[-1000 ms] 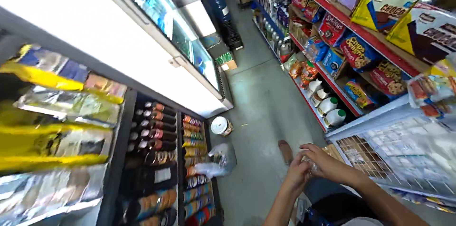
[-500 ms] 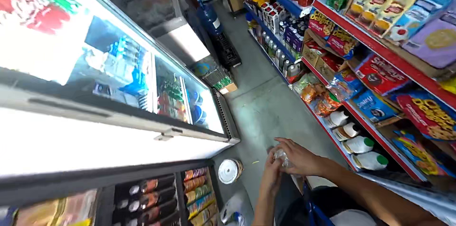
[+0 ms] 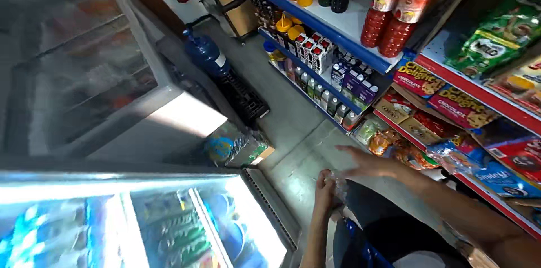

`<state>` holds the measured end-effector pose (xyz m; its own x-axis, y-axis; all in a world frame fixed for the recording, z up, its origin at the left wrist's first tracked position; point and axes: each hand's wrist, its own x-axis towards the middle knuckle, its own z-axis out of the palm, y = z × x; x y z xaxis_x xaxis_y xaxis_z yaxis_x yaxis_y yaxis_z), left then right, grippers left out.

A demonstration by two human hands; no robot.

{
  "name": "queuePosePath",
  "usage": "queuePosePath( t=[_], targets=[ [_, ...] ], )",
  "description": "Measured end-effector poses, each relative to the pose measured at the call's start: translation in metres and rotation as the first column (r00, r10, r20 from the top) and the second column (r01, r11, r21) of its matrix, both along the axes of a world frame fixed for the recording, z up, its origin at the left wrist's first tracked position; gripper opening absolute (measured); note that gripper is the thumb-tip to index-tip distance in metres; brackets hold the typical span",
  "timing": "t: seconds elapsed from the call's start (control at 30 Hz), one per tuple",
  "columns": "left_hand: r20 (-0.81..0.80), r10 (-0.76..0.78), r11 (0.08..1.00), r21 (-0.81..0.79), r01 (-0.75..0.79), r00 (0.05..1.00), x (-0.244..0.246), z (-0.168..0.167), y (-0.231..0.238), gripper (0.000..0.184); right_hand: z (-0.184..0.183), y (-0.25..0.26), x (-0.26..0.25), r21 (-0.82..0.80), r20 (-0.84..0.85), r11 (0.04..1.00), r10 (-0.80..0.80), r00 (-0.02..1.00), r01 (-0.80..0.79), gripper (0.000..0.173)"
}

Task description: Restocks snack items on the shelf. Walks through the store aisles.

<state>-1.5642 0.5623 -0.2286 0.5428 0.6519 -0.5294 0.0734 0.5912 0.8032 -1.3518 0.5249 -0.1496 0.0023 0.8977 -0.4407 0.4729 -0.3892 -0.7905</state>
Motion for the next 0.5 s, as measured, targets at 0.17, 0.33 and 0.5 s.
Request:
queuePosePath(
  t=[0.17, 0.33, 0.5],
  targets=[
    [-0.090, 0.157, 0.983, -0.084, -0.164, 0.984, 0.008, -0.065, 0.143, 0.037, -0.051, 0.153, 0.137, -0.006, 0.424, 0.978, -0.185, 0.886, 0.207, 0.052],
    [-0.277, 0.320, 0.911, -0.172, -0.374, 0.906, -0.002, -0.131, 0.261, 0.041, -0.112, 0.312, 0.246, 0.010, 0.530, 0.916, -0.345, 0.774, 0.401, 0.045],
    [-0.407, 0.303, 0.929, -0.075, -0.362, 0.862, -0.010, -0.143, 0.343, 0.040, -0.144, 0.405, 0.283, 0.248, 0.691, 0.798, -0.543, 0.477, 0.550, 0.048]
  ],
)
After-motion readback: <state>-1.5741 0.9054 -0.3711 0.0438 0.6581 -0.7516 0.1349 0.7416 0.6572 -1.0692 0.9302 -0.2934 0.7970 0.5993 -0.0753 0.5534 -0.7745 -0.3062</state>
